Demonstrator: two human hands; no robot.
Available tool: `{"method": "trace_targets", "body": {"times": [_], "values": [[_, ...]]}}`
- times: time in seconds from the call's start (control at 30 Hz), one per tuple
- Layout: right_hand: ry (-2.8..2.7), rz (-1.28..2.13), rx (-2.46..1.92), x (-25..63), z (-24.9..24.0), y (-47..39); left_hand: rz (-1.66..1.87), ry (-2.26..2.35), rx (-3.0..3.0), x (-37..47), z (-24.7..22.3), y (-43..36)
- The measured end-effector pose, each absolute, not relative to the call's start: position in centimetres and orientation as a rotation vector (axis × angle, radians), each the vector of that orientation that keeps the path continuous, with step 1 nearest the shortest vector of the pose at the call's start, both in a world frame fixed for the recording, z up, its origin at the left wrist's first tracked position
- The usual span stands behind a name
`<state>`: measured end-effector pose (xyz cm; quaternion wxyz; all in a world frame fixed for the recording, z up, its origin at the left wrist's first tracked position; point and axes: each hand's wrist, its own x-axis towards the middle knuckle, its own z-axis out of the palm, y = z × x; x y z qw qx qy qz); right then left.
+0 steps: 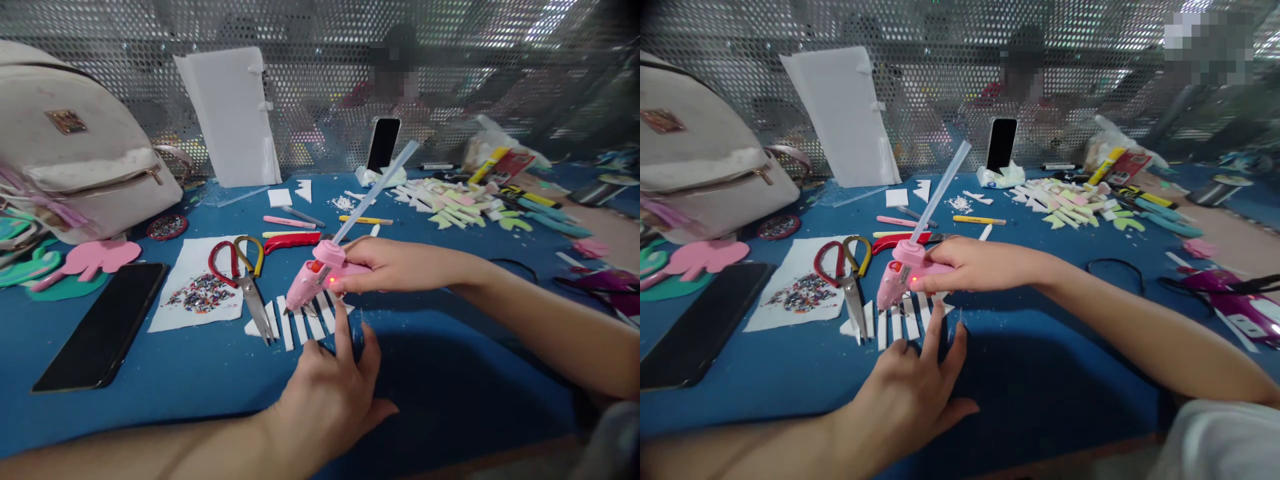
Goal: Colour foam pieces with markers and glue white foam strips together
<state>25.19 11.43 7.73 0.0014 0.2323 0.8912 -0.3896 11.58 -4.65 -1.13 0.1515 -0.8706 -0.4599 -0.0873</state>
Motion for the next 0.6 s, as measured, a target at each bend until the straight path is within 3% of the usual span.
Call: {"method": "trace_targets", "body": {"times": [0.6], "values": [[2.775,-1.271,0.778,24.81,7.28,11.03,-0.232,-1.311,-2.51,11.65,-1.17,-4.45]]}}
